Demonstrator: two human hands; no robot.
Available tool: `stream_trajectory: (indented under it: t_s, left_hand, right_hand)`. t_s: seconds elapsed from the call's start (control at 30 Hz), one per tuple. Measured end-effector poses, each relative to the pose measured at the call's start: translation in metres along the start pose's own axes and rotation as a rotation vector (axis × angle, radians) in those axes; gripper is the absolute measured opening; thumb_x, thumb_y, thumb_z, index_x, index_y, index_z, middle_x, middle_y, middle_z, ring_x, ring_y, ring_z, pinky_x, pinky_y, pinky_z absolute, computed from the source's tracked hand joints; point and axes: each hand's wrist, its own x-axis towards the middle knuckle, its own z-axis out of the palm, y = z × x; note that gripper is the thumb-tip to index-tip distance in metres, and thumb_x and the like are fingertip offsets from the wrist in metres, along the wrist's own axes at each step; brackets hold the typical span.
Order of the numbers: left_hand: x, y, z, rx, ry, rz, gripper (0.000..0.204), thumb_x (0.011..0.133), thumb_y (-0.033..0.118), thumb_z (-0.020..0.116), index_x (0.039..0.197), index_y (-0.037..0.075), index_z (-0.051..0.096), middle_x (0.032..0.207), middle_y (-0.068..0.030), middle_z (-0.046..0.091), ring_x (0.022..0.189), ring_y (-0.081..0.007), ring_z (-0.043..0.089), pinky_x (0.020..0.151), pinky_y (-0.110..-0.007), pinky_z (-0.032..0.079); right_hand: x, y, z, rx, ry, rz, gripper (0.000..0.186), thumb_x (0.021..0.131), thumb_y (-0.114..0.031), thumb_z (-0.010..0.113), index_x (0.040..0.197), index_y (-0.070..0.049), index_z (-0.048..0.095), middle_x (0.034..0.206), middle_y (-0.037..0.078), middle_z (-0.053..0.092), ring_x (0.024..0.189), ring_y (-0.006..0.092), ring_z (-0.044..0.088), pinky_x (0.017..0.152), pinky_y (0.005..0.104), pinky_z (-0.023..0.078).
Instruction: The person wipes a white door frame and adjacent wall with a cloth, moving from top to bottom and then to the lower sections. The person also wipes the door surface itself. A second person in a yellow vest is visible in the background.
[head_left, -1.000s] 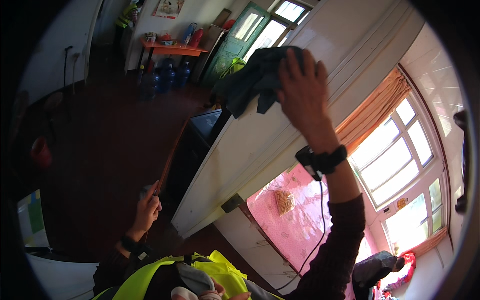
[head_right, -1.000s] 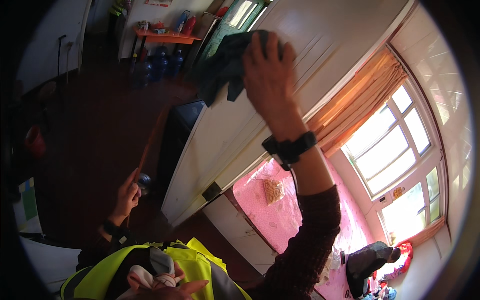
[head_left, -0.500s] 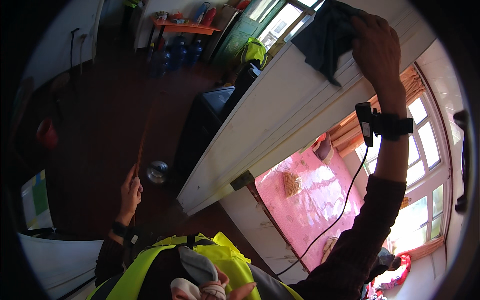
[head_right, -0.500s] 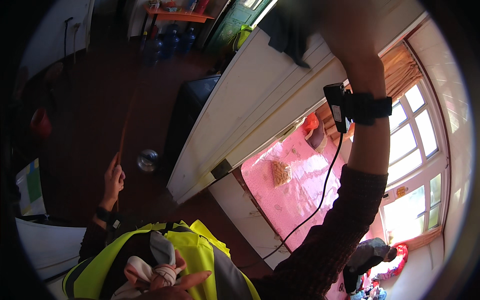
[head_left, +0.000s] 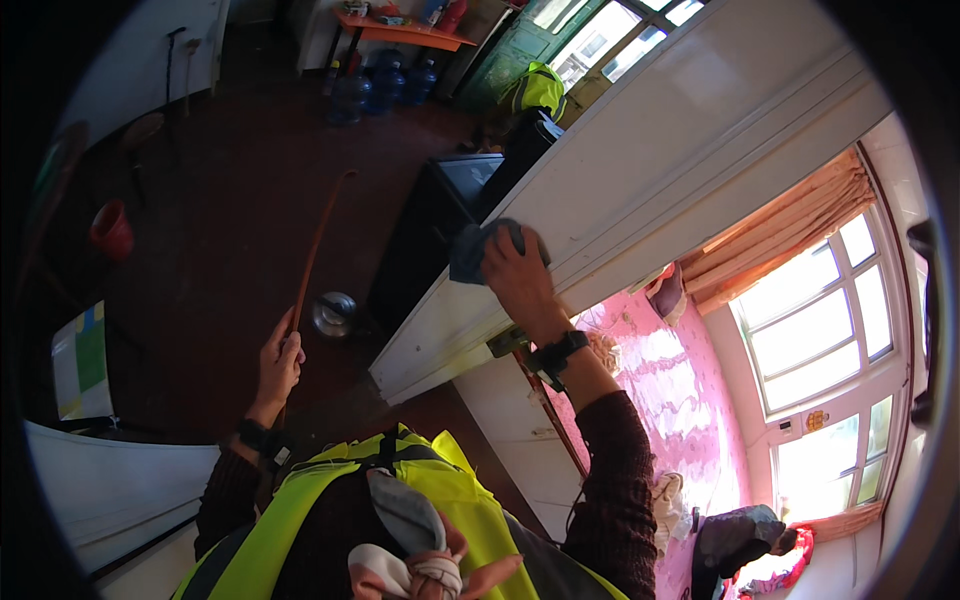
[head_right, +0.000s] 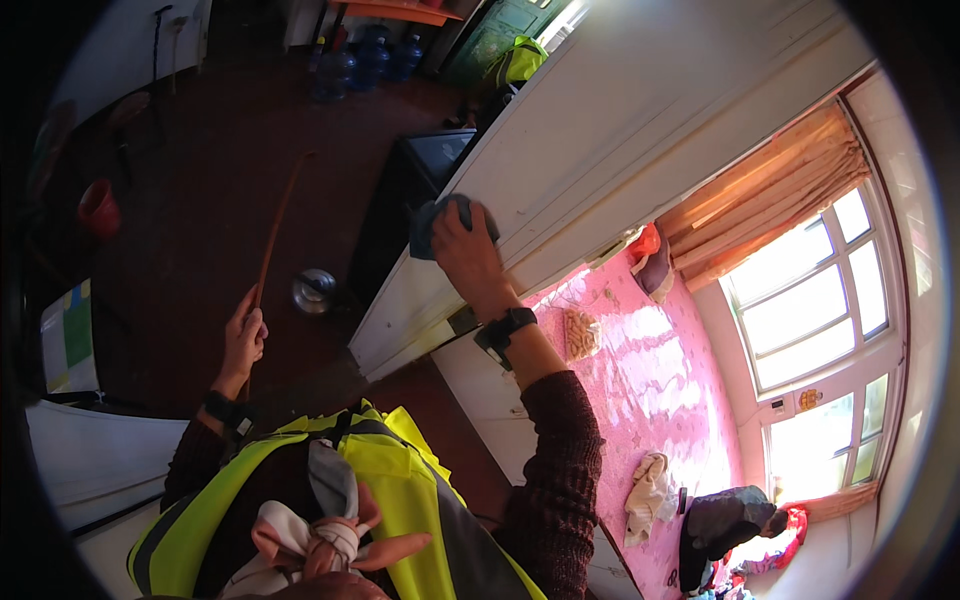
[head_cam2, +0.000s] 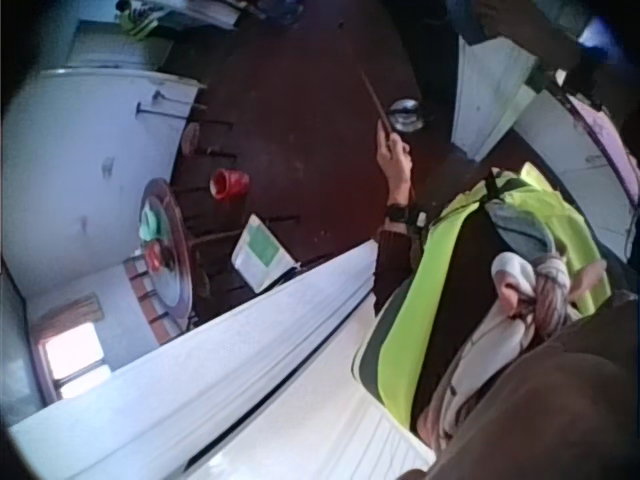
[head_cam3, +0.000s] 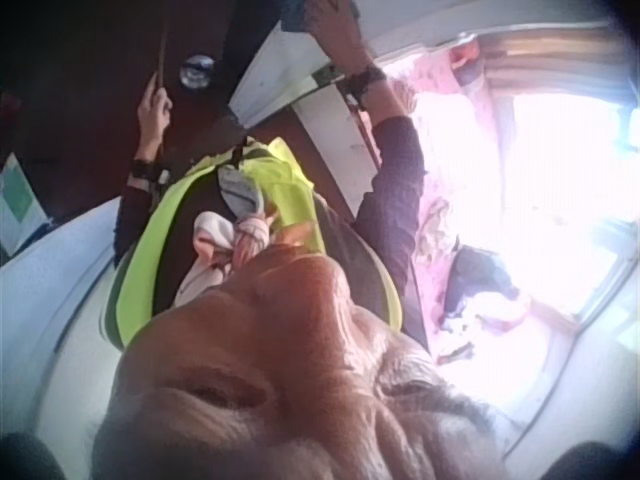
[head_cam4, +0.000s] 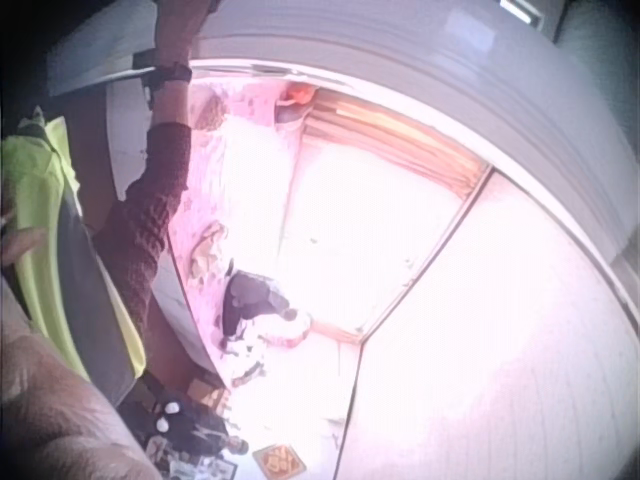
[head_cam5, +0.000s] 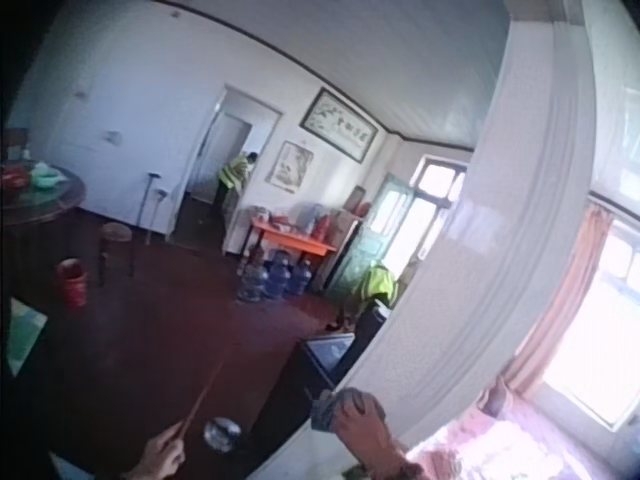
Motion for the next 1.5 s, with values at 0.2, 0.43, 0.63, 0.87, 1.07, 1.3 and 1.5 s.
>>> stream_trajectory:
  t_s: [0.2,0.43,0.63,0.87,1.07,1.3,1.5]
  left_hand:
    - [0.005,-0.027,-0.026,0.291,0.094,0.054,0.051,0.103,0.030,0.052,0.150,0.012,0.042,0.076,0.0035,0.051,0.059,0.0001,0.044,0.042,-0.017,0.032]
    - [0.000,-0.028,-0.023,0.161,0.146,-0.026,0.052,0.102,0.031,0.053,0.150,0.012,0.042,0.074,0.0022,0.051,0.057,-0.0001,0.044,0.043,-0.017,0.032]
    - [-0.006,-0.016,-0.011,0.114,0.056,-0.074,0.053,0.102,0.030,0.054,0.150,0.013,0.042,0.074,0.0043,0.049,0.058,0.0002,0.043,0.043,-0.017,0.030]
    - [-0.008,-0.035,-0.030,0.168,0.065,-0.034,0.051,0.101,0.029,0.055,0.149,0.014,0.044,0.074,0.0050,0.049,0.059,-0.0007,0.044,0.044,-0.018,0.031]
    - [0.000,-0.044,-0.036,0.378,0.110,-0.018,0.053,0.102,0.033,0.054,0.149,0.012,0.043,0.075,0.0038,0.050,0.060,-0.0013,0.045,0.046,-0.019,0.033]
    - [-0.010,-0.049,-0.032,1.158,0.017,0.173,0.047,0.106,0.032,0.040,0.148,0.010,0.041,0.145,-0.0112,0.049,0.130,-0.0212,0.050,0.109,-0.036,0.041]
    - [0.002,-0.116,-0.077,0.858,0.008,0.373,0.045,0.107,0.028,0.037,0.148,0.009,0.041,0.149,-0.0119,0.046,0.134,-0.0210,0.047,0.110,-0.035,0.040]
  right_hand:
    - [0.004,0.089,-0.043,-0.187,0.089,0.100,0.022,0.079,-0.014,0.061,0.100,-0.015,0.068,0.122,0.005,0.061,0.129,0.0232,0.048,0.112,0.0565,0.029]
    - [0.016,0.141,-0.081,-0.117,0.178,0.343,0.040,0.078,-0.021,0.069,0.116,-0.013,0.065,0.134,0.009,0.056,0.135,0.0299,0.043,0.110,0.0602,0.028]
    - [0.031,0.005,0.017,0.003,0.037,0.245,0.032,0.079,-0.028,0.067,0.106,-0.012,0.070,0.124,0.010,0.059,0.136,0.0321,0.039,0.111,0.0641,0.025]
    - [-0.014,-0.019,0.023,0.113,-0.017,0.112,0.014,0.078,-0.014,0.060,0.090,-0.011,0.067,0.098,0.005,0.060,0.118,0.0249,0.051,0.108,0.0588,0.031]
    - [0.001,0.110,-0.084,-0.198,0.178,0.391,0.018,0.074,-0.012,0.064,0.092,-0.015,0.066,0.097,0.003,0.061,0.104,0.0231,0.055,0.100,0.0507,0.037]
    - [-0.015,0.032,-0.033,-0.098,0.122,0.326,0.011,0.074,-0.017,0.062,0.084,-0.012,0.064,0.084,0.005,0.056,0.090,0.0234,0.055,0.091,0.0422,0.042]
    - [-0.017,-0.018,-0.012,0.084,-0.156,0.137,0.013,0.076,-0.019,0.061,0.087,-0.012,0.066,0.085,0.005,0.059,0.092,0.0239,0.055,0.096,0.0501,0.039]
